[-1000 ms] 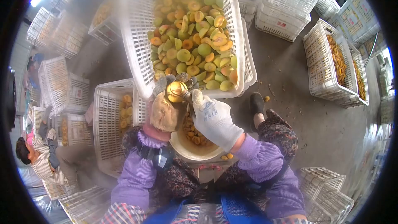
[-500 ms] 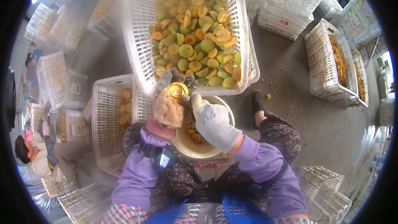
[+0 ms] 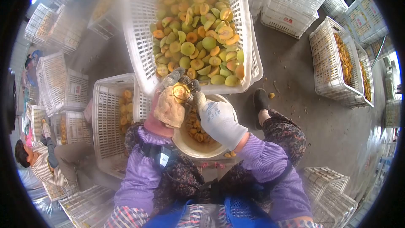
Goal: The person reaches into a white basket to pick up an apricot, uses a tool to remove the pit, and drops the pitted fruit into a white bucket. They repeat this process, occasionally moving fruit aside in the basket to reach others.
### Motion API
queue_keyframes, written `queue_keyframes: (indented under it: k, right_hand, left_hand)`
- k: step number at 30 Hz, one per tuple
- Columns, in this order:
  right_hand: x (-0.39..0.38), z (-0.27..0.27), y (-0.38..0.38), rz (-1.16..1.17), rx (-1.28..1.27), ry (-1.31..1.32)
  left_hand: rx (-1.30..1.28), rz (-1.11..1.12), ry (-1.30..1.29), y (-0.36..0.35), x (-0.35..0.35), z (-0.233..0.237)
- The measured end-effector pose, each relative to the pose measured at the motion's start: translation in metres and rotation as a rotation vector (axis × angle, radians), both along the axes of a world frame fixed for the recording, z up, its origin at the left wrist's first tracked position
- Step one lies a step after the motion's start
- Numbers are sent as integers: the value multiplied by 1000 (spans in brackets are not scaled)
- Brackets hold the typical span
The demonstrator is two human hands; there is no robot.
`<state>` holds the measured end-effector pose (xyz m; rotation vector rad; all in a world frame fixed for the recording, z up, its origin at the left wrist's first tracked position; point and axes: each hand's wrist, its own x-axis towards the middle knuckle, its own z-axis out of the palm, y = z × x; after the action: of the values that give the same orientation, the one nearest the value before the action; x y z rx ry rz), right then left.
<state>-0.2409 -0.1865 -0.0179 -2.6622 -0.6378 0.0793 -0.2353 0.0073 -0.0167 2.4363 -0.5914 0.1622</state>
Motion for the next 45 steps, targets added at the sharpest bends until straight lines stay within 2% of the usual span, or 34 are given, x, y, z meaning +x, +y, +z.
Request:
queue_keyframes:
  k: [2, 5, 8, 11, 14, 16, 19, 20, 22, 23, 24, 27, 28, 31, 32, 34, 35, 36, 38, 40, 41, 43, 44, 45]
  right_hand:
    - [1, 1, 0, -4, 234, 127]
    - [3, -1, 4, -32, 402, 244]
    - [6, -13, -2, 57, 436, -30]
    - [8, 24, -13, 15, 212, 80]
    - [3, 17, -10, 14, 175, 43]
    - [-3, 3, -4, 9, 365, 55]
    - [-4, 16, 0, 18, 542, 214]
    - [-4, 23, 1, 23, 585, 294]
    - [-3, 29, 3, 13, 636, 497]
    - [-1, 39, -1, -22, 625, 687]
    - [2, 54, -3, -68, 597, 868]
    - [8, 55, -10, -62, 669, 1121]
    - [8, 55, -11, -58, 656, 1142]
    - [1, 52, -12, -32, 688, 1057]
    - [1, 50, -13, -23, 700, 1101]
    - [0, 50, -16, -5, 721, 1193]
    - [-1, 53, -17, -2, 726, 1202]
    - [0, 58, -20, 5, 725, 1208]
    - [-2, 55, -23, 4, 707, 1176]
    - [-5, 50, -26, 68, 495, 996]
    - [-6, 47, -29, 97, 394, 900]
    - [-27, -1, -38, 229, 92, 380]
    - [-34, -17, -40, 286, -55, 119]
    - [-36, -16, -39, 272, -126, 139]
  left_hand:
    - [-82, -17, 78, 0, 2, -1]
    - [-101, -47, 59, -7, 12, -2]
    - [-158, -74, 95, -11, 19, -1]
    - [-324, -108, 202, -8, 19, 4]
    - [-483, -93, 284, -6, 18, -16]
    - [-597, -72, 328, -1, 21, -37]
    - [-1397, 60, 818, -3, 23, -55]
    - [-1272, 44, 699, -7, 28, -54]
    - [-796, -61, 316, -9, 32, -33]
    - [-593, -66, 106, -10, 34, -23]
    - [-724, -22, 251, -15, 36, -26]
    - [-935, -128, 389, -19, 39, -27]
    - [-1026, -73, 412, -27, 35, -24]
    - [-1299, -70, 684, -38, 29, 1]
    - [-1384, -96, 810, -39, 29, 7]
    - [-1114, 107, 630, -42, 33, -5]
    - [-973, 33, 559, -36, 33, -7]
    - [-841, -33, 477, -35, 32, 13]
    - [-696, -75, 378, -26, 42, 12]
    - [-870, -5, 379, -15, 40, 13]
    - [-1121, 80, 415, -11, 38, 15]
    - [-1615, 249, 473, 0, 35, 23]
    - [-908, 285, 181, 29, 33, 24]
    - [-400, 290, 11, 47, 22, 36]
